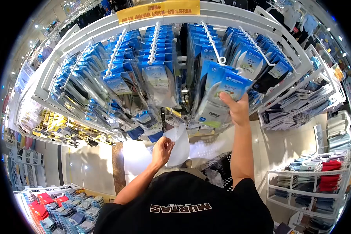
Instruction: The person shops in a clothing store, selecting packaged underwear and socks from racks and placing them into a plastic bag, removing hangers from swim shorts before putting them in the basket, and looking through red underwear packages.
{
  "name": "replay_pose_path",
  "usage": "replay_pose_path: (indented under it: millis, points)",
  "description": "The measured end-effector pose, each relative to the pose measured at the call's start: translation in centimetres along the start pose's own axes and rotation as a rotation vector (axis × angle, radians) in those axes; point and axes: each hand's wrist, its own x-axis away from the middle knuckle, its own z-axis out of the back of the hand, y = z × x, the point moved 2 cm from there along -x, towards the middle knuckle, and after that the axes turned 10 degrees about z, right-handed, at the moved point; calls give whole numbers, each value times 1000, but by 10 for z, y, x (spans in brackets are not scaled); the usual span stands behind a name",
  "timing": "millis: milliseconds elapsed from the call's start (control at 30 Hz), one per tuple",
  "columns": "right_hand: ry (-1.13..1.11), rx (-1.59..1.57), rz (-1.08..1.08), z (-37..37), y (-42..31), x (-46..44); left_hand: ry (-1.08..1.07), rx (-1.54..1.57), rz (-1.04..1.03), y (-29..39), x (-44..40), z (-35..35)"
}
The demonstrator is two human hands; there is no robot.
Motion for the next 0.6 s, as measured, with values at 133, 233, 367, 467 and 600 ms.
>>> replay_pose_path:
  millis: [133,233,367,467,600]
  points:
    - [47,7,-34,22,-3,26,33,-52,-83,12,3,4]
    - [83,-36,-38,15,-16,37,30,-154,-179,12,1,4]
    - [8,-40,-20,12,-18,22,-20,-82,-188,20,-4,1]
    - [-32,-45,-55,22,-18,22,-45,1,-114,21,-11,-6]
    - [-34,-143,-143,48,11,72,-35,9,-87,32,-15,3]
